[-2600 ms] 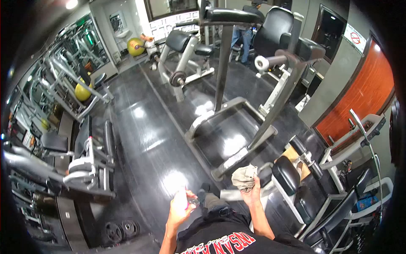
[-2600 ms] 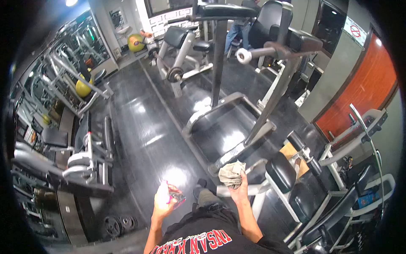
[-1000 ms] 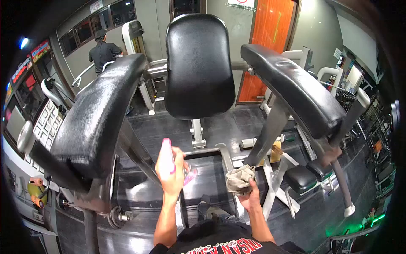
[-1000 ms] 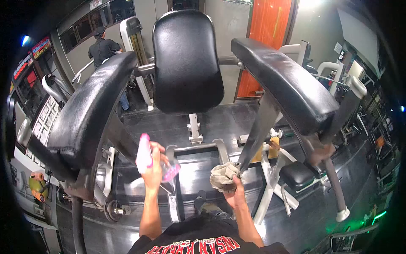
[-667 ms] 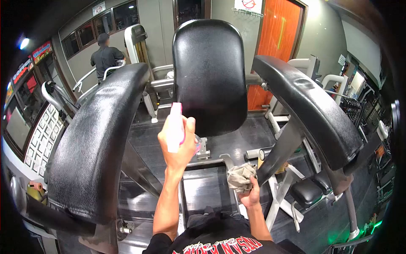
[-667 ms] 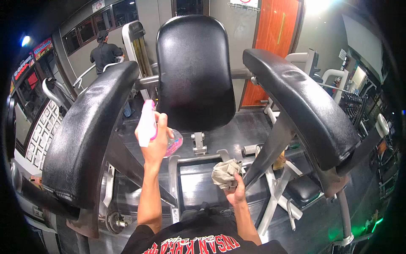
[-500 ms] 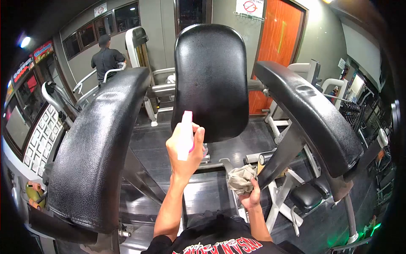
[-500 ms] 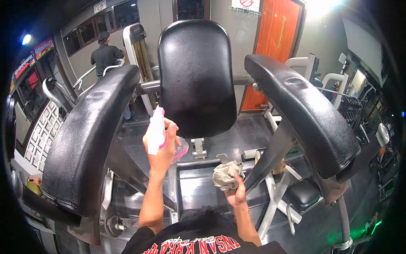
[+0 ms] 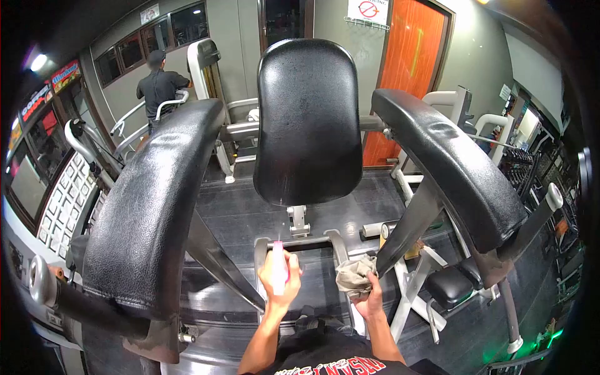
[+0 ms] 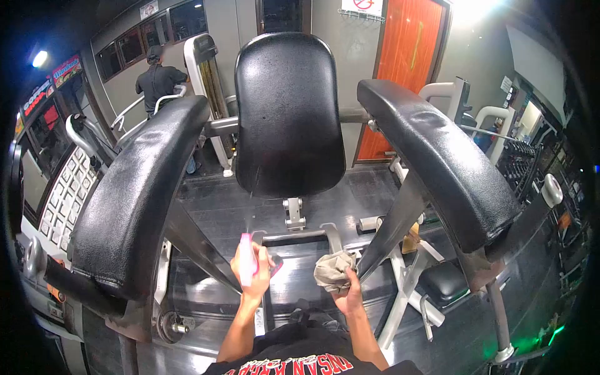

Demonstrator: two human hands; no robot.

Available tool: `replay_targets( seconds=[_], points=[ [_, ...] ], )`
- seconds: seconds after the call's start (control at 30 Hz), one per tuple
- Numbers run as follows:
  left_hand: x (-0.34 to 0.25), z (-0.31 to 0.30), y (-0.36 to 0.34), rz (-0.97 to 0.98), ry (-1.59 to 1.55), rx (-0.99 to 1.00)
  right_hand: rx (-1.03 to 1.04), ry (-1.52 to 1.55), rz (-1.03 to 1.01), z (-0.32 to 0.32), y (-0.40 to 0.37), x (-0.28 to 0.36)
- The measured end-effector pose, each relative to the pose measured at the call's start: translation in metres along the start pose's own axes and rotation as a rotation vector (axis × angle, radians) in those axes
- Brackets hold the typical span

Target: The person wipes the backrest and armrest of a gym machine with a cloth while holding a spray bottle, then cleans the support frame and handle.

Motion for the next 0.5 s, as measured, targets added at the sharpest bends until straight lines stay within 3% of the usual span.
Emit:
replay_targets(
  seconds=[0.13, 0.3, 0.37, 0.5],
  points=[
    [-0.001, -0.011, -0.040, -0.087, 0.032, -0.006, -0.026, -0.025, 0.027, -0.002, -0.020, -0.001],
    [-0.014, -0.014, -0.057, -0.136, 0.067, 0.026, -0.053, -0.024, 0.047, -0.009, -0.034, -0.005],
    [-0.013, -0.014, -0.064, -0.158, 0.130, 0.160, -0.072, -0.008, 0.080, -0.012, -0.034, -0.007],
    [-0.024, -0.012, -0.060, -0.181, 0.089, 0.144, -0.082, -0.010, 0.077, -0.007, -0.028, -0.009]
  ],
)
Point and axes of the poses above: each hand's wrist, its own y-axis towards the middle knuckle, its own z-axis out of the palm, x = y × z, the point moved 2 cm from there along y, towards the middle knuckle, and after that the axes turned 9 degrees about y, right-handed, at the moved point
